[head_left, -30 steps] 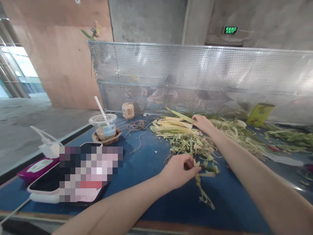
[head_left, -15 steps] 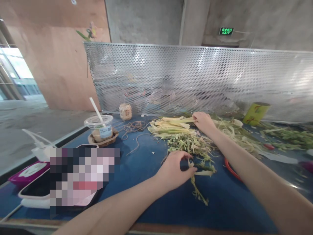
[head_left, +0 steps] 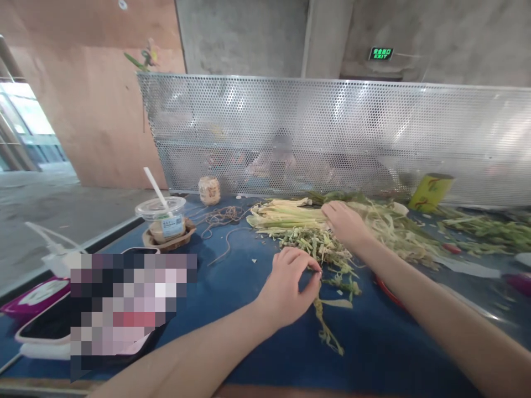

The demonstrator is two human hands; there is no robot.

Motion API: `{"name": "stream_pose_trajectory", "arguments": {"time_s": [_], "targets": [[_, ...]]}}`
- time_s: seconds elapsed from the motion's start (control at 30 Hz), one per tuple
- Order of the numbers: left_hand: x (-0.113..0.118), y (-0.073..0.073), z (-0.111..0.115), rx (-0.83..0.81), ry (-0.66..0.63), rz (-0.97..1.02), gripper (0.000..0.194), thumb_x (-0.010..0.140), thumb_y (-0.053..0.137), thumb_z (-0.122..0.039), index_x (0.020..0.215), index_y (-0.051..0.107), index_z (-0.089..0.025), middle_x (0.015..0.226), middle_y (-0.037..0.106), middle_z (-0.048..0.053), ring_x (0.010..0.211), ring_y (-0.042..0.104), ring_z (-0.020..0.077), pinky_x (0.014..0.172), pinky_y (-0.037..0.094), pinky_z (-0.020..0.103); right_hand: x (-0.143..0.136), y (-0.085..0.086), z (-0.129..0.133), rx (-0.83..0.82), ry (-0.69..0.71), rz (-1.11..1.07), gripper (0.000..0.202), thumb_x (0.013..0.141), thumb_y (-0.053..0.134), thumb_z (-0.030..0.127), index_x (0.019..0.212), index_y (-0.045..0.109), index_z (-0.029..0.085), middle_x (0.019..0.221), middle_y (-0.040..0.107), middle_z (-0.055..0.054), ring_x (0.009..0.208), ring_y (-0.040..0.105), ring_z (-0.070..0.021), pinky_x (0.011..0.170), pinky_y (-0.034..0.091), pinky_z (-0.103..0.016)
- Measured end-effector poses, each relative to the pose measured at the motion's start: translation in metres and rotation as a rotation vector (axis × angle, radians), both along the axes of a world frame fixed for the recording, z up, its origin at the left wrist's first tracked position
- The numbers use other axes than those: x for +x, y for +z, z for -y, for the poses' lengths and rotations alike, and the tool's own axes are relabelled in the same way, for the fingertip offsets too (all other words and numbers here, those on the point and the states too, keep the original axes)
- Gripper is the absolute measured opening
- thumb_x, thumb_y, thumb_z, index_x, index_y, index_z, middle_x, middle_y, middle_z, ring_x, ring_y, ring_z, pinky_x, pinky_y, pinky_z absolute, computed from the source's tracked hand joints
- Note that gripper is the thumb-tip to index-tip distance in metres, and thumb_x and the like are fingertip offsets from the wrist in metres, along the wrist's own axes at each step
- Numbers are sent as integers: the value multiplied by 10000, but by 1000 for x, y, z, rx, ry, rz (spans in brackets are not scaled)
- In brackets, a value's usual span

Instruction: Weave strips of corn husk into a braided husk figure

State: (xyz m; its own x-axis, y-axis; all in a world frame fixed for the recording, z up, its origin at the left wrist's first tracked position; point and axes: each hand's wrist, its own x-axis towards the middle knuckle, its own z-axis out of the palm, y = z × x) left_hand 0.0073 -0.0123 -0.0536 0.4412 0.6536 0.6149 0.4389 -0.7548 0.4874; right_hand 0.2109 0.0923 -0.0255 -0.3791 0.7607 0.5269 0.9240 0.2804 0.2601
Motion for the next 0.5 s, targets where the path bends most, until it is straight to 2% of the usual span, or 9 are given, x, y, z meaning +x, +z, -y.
{"name": "stream_pose_trajectory", "arguments": {"time_s": [0.13,0.2,0.27,0.33,0.5], "targets": [[-1,0,-3,-16,22,-5,81,768,466,-129,785,527,-180,830,565,28,881,491,156,815,359,313,-5,5,-47,-153,28,-37,164,738,505,122,881,571,167,886,598,-79,879,497,-209,755,358,-306],[-2,1,-5,-20,40,-3,87,768,463,-123,790,523,-181,830,565,29,874,488,157,808,357,316,-7,8,-71,-245,42,-41,135,748,570,230,875,591,191,930,609,-53,936,500,-219,789,378,-346],[-2,-1,-8,-33,59,-9,99,770,457,-113,800,522,-181,846,567,34,878,488,160,803,353,321,-9,9,-95,-303,20,-61,225,804,534,319,976,571,177,1011,586,-57,939,524,-206,793,415,-391],[-1,-3,-10,-34,53,-20,94,766,463,-114,795,519,-183,852,572,37,880,488,165,793,352,323,-12,7,-117,-337,-7,-74,278,850,478,316,1077,523,162,1098,543,-72,938,544,-185,794,449,-398],[-1,-5,-12,-24,25,-34,104,749,482,-96,794,515,-184,839,583,26,858,492,154,774,353,314,-14,-6,-161,-434,-71,-59,279,855,477,289,1107,509,172,1126,530,-76,934,551,-179,782,470,-384]]}}
